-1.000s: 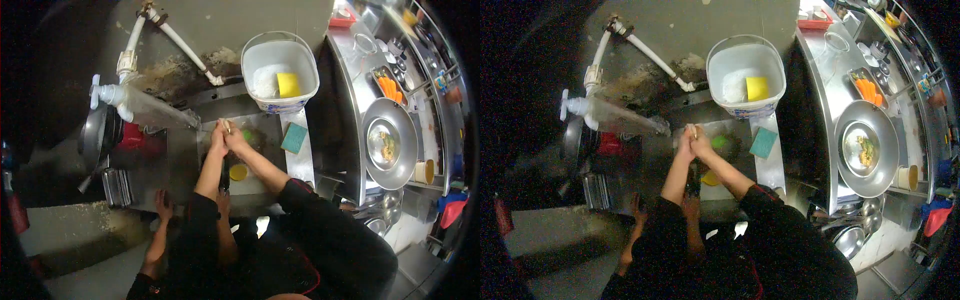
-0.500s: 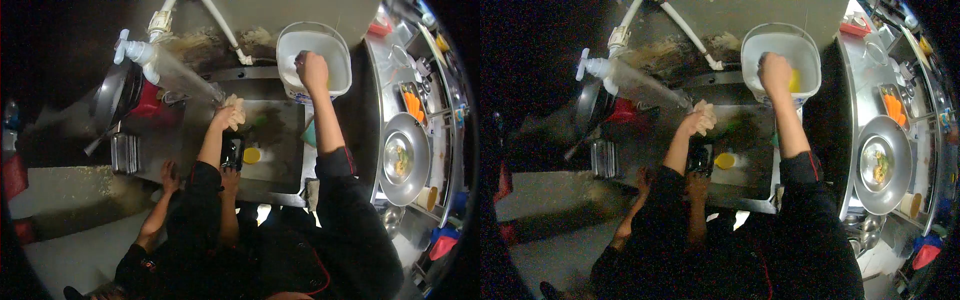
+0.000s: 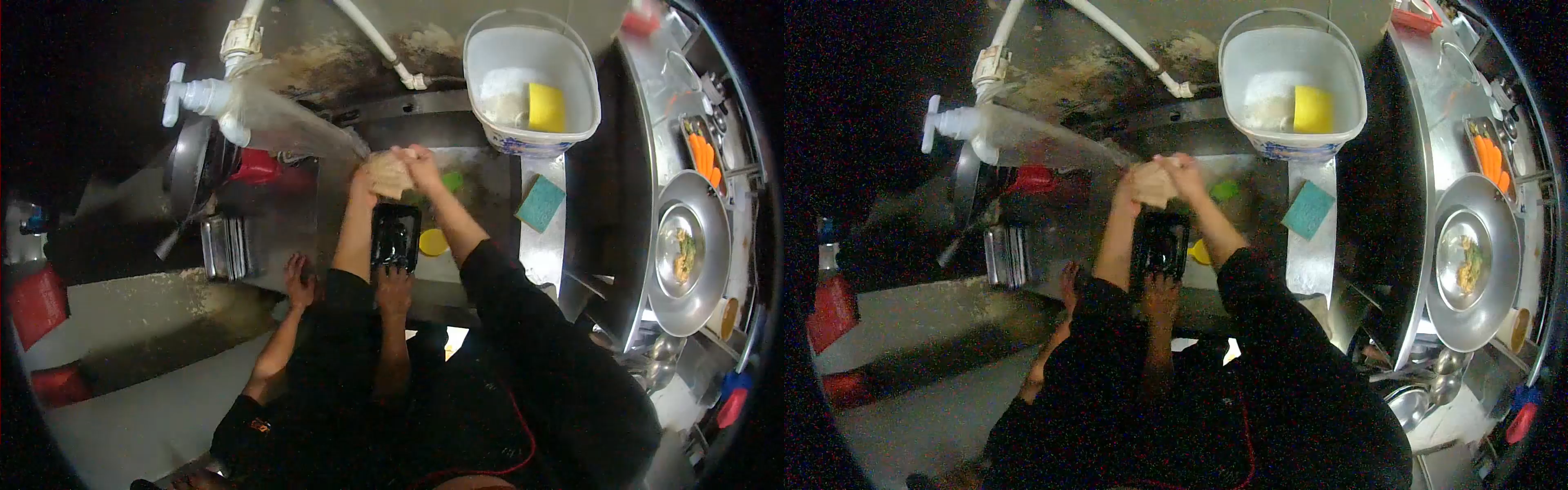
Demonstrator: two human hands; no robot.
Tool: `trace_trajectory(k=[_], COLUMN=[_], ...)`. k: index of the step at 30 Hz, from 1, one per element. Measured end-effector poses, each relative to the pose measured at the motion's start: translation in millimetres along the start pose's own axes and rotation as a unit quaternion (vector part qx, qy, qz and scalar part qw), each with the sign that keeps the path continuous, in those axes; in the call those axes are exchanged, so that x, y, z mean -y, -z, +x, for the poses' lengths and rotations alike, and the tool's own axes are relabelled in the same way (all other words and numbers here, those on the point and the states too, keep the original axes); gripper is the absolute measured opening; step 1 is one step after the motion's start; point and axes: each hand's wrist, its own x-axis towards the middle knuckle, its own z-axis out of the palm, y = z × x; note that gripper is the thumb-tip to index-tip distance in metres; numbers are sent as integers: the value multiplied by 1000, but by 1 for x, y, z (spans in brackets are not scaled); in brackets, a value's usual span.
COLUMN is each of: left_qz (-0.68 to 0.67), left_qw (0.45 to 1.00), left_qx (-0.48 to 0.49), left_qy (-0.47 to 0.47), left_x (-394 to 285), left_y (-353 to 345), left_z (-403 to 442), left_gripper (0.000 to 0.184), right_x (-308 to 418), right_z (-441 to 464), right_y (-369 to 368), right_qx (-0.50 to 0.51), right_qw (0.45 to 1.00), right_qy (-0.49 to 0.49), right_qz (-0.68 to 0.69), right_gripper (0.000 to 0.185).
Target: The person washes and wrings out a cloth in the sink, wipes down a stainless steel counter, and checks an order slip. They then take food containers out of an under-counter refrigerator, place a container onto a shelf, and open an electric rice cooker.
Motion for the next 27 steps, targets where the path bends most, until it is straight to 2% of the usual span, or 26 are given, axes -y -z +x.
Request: trace_trajectory(k=[1, 2, 4, 7, 8, 10, 11, 12, 14, 15, 17, 18, 20, 21, 22, 25, 26, 27], left_qz=[-67, -135, -135, -129, -127, -22, 29, 67, 105, 104, 36, 57, 97, 36, -25, -219, -212, -149], left_qw=[997, 989, 987, 983, 982, 991, 989, 988, 985, 985, 992, 988, 960, 973, 980, 974, 976, 987], left_qx=[24, 47, 57, 70, 74, 2, -35, -13, 25, 42, 65, 1, -128, -98, -66, -24, -33, -59], left_qy=[21, 41, 70, 108, 118, 135, 140, 140, 136, 130, 104, 146, 229, 208, 186, 52, 37, -3], left_x=[14, 26, 31, 39, 42, 21, 10, 5, 2, -1, -7, -17, -34, -28, -23, 18, 30, 33], left_y=[3, 6, -11, -17, -12, -25, -33, -28, -18, -20, -24, -35, -60, -54, -53, 1, 29, 32], left_z=[6, 13, 12, 24, 30, 20, 15, 16, 20, 17, 10, 1, -23, -22, -22, 37, 68, 73], left_gripper=[38, 37, 36, 34, 33, 36, 38, 41, 44, 45, 45, 45, 48, 50, 51, 53, 52, 51], right_x=[5, 11, 19, 32, 33, 29, 23, 2, -10, -11, -13, -22, 18, 45, 61, 34, 32, 30], right_z=[-5, -10, -20, -3, -3, -1, -1, -1, 0, 3, 13, 24, 16, 9, -7, -24, -33, -42], right_y=[-14, -31, -56, -37, -26, -2, 0, 2, 17, 26, 36, 29, 6, -3, -8, -17, -19, -22], right_qx=[-24, -39, -66, -126, -115, -90, -31, 31, 127, 158, 208, 127, 80, 56, 70, 70, 24, -20], right_qw=[999, 985, 905, 937, 950, 973, 984, 980, 955, 935, 860, 853, 881, 893, 920, 940, 943, 944], right_qy=[46, 91, 169, -31, -32, -32, 67, 163, 210, 161, 59, -9, -24, -31, 65, 190, 190, 189], right_qz=[-11, -139, -384, -324, -288, -212, -162, -111, -168, -272, -463, -506, -465, -446, -380, -273, -272, -270], right_gripper=[29, 31, 34, 43, 43, 45, 45, 45, 47, 51, 61, 63, 57, 55, 54, 58, 56, 54])
